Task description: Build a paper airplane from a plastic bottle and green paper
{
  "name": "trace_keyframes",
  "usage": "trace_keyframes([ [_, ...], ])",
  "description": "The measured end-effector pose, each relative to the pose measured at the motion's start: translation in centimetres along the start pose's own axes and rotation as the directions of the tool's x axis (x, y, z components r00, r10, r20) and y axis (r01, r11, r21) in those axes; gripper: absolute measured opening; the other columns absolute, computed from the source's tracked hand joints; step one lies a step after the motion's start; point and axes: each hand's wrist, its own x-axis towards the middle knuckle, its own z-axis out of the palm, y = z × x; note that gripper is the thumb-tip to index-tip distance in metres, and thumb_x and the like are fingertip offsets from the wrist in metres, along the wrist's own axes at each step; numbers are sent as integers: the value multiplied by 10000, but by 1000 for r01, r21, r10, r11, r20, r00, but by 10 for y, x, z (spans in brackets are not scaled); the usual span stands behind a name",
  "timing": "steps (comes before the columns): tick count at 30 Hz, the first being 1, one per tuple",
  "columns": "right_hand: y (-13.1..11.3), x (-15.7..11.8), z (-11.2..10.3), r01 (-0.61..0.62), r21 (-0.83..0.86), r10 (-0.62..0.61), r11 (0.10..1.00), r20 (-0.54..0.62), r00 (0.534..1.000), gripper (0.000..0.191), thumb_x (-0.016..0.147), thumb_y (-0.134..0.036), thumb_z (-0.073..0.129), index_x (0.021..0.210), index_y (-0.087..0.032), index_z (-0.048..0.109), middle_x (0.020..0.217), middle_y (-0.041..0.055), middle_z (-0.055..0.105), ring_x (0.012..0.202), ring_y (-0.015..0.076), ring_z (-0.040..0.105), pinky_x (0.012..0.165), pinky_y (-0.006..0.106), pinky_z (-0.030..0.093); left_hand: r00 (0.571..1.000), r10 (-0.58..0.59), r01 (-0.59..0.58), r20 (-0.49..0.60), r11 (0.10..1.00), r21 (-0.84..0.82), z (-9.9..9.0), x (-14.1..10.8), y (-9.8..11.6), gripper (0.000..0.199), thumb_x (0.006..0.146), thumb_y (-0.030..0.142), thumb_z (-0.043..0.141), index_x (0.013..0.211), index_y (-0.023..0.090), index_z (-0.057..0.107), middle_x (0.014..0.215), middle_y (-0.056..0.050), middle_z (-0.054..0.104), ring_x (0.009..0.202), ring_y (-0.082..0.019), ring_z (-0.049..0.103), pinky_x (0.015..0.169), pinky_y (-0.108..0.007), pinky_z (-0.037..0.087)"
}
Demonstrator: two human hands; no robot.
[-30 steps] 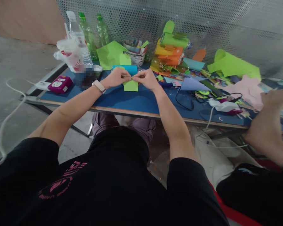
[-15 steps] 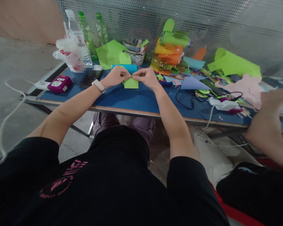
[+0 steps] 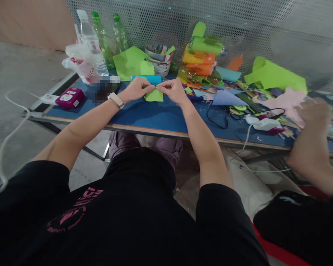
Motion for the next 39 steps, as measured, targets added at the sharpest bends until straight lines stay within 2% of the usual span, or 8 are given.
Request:
trace_keyframes([
  [2,1,0,-2,9,-12,-9,1000,-9,1000,648,778,-868,1161,1023,-311,938,996,103,945,1165,449,924,1162,725,809,1000,-4,4,20,1000,17,0,0,-1,407,1140,462,857,817,232,760,629,-17,561,696,-211,573,734,-396,562],
  [6,0,-5,-7,25,-10,-25,1000,20,999,670,804,-892,1134,1087,-312,955,1014,95,955,1210,452,929,1206,733,796,1000,-25,25,-5,999,22,0,1,0,299,1086,374,915,858,222,794,693,-20,641,699,-193,561,732,-390,552],
  [12,-10,-12,-4,18,13,-19,1000,29,999,711,824,-965,1075,1058,-307,942,1033,90,949,1125,413,938,1162,704,823,996,-58,56,-69,998,-20,0,1,9,204,996,289,1007,914,195,845,763,-44,781,763,-190,651,761,-354,569],
  [19,-13,-12,-6,52,-55,-52,997,9,999,676,807,-948,1097,1042,-331,949,1074,110,958,1151,441,908,1173,717,794,998,-60,60,-8,997,-44,0,-2,12,469,1093,412,953,748,235,691,629,-24,654,679,-192,656,711,-335,594],
  [24,-25,-19,-8,35,-75,-32,997,38,999,595,873,-886,1090,1075,-349,933,1079,103,944,1187,431,885,1150,703,795,997,-70,69,-25,997,-38,-1,-2,11,263,1059,323,955,853,214,834,752,-80,802,801,-232,769,830,-387,672],
  [28,-20,-14,-2,14,-57,-12,998,37,999,615,845,-892,1102,1091,-355,930,989,86,915,1146,423,897,1102,687,809,993,-83,79,-85,996,-44,-1,-2,15,148,1029,299,971,929,218,897,863,-96,882,900,-253,835,884,-401,697],
  [34,5,0,3,20,-27,-20,999,19,1000,677,821,-950,1088,1064,-333,953,969,100,916,996,410,911,1052,723,830,992,-76,67,-101,994,-86,0,-4,17,218,965,366,1053,984,205,908,910,-106,913,949,-270,871,898,-400,723],
  [39,-7,-8,-1,13,-16,-13,1000,6,1000,706,809,-967,1086,1061,-324,939,978,97,926,1059,419,922,1104,729,823,994,-67,64,-86,997,-38,-1,-3,11,268,1011,416,1028,932,212,873,836,-100,878,843,-252,823,844,-403,699],
])
